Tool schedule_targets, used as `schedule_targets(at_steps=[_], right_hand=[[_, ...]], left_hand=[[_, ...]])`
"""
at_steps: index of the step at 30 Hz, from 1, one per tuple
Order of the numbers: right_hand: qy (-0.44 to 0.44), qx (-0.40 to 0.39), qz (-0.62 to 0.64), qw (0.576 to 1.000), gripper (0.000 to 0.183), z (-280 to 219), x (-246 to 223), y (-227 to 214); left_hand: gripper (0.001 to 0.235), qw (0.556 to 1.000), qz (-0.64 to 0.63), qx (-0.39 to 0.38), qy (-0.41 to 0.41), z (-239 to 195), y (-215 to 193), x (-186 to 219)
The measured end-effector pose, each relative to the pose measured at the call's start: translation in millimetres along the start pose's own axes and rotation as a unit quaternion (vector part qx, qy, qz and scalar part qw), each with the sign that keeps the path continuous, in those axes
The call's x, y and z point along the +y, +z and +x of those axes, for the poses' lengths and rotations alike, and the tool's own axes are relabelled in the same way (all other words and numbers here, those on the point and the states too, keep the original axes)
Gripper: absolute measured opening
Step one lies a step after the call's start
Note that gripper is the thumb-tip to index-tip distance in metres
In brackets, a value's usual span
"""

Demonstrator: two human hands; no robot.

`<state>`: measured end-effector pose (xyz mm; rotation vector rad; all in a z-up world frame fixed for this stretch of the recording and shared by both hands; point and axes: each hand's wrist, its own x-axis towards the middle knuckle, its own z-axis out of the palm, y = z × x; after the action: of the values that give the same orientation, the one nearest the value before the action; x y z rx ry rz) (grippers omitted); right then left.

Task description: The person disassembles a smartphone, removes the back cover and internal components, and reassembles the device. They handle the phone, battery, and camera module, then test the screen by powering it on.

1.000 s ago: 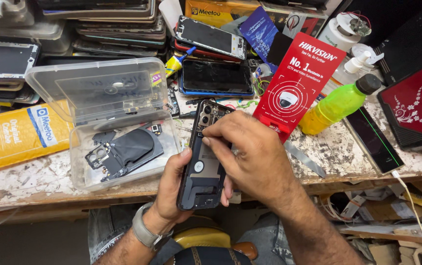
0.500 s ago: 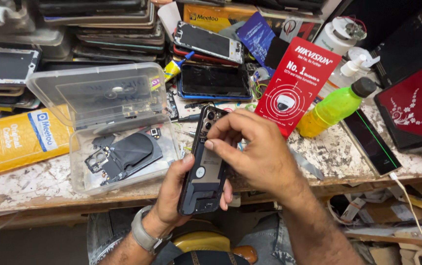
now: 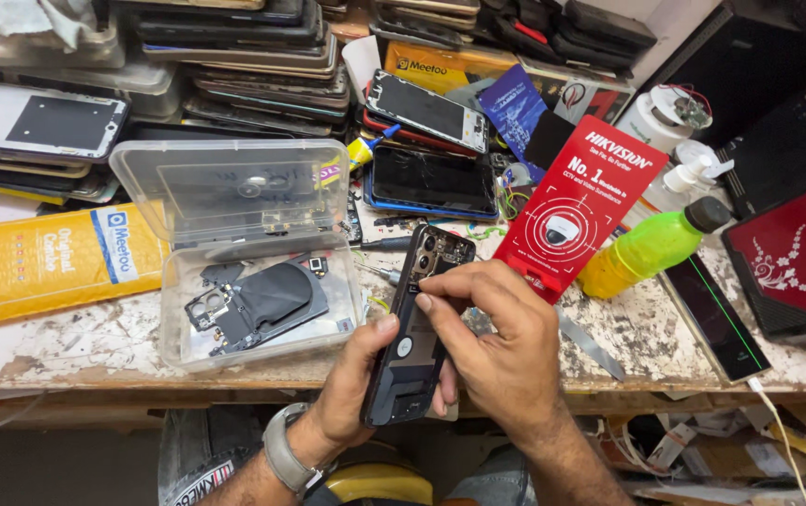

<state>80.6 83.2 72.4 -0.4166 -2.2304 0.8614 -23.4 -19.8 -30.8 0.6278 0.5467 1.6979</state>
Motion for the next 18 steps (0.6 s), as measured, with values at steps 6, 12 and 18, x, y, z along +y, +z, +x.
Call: schedule_targets(at_steps=[6,12,18], right_hand=[[-0.086,-0.066,-0.041,0.993,0.014,13,1,-15],[-0.031,-0.16,-0.029,0.986,0.014,27,9,-41],[-0.028,-0.076,0.021,0.996,0.012,10,14,-31]], left_hand=[[0.071,0.999,0.028,-0.015,-0.021,-1,-3,-1],[0.057,0.994,0.094,-0.017,-0.05,3,-7,-2],[0.071,0.997,0.031,-0.038,-0.063,3,-4,2]])
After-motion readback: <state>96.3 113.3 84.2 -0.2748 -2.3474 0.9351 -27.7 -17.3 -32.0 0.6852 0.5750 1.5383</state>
